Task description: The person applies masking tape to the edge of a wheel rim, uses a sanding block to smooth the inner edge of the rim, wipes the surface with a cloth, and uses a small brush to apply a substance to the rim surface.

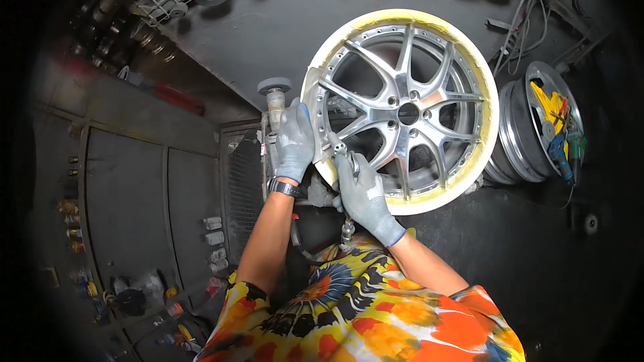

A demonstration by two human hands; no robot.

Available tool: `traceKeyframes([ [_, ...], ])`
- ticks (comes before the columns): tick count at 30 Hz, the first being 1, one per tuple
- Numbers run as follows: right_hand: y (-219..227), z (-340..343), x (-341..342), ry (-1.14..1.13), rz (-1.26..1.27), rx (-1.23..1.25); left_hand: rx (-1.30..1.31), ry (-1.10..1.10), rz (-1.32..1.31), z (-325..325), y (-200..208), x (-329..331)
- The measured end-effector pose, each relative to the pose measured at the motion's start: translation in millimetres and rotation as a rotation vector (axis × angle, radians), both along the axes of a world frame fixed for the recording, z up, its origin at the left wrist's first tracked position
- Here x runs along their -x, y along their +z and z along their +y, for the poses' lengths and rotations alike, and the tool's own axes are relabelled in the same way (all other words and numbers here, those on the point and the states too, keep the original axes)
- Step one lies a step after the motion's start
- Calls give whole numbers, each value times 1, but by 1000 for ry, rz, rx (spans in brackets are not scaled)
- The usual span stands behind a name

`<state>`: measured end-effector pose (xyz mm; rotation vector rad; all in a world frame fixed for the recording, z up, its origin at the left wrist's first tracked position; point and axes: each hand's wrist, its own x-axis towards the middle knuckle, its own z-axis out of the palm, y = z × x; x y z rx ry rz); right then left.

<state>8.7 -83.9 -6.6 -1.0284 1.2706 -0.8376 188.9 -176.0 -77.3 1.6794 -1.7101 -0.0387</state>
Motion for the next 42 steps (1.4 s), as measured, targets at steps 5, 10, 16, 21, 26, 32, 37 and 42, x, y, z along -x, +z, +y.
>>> traceKeyframes([
  [5,4,1,0,-4,24,-84,-15,7,17,-7,-6,-2],
  [10,6,0,-8,55,49,-150,113,-44,-261,-8,-18,-13],
  [16,8,-3,-11,66,21,-173,-57,9,129,-11,-17,-7],
  [21,-17,-19,-24,-93,77,202,10,-42,50,-5,-4,-4],
  [26,-5,-23,-30,-115,57,167,-20,-42,8,-8,-2,-4],
  [32,7,10,-15,-73,8,-66,52,-14,21,-9,-15,-7],
  [37,2,10,-11,-77,36,-110,19,-46,-78,-6,-13,-8],
  [42,-1,10,-15,6,72,-110,61,-31,-61,-6,-15,-6],
])
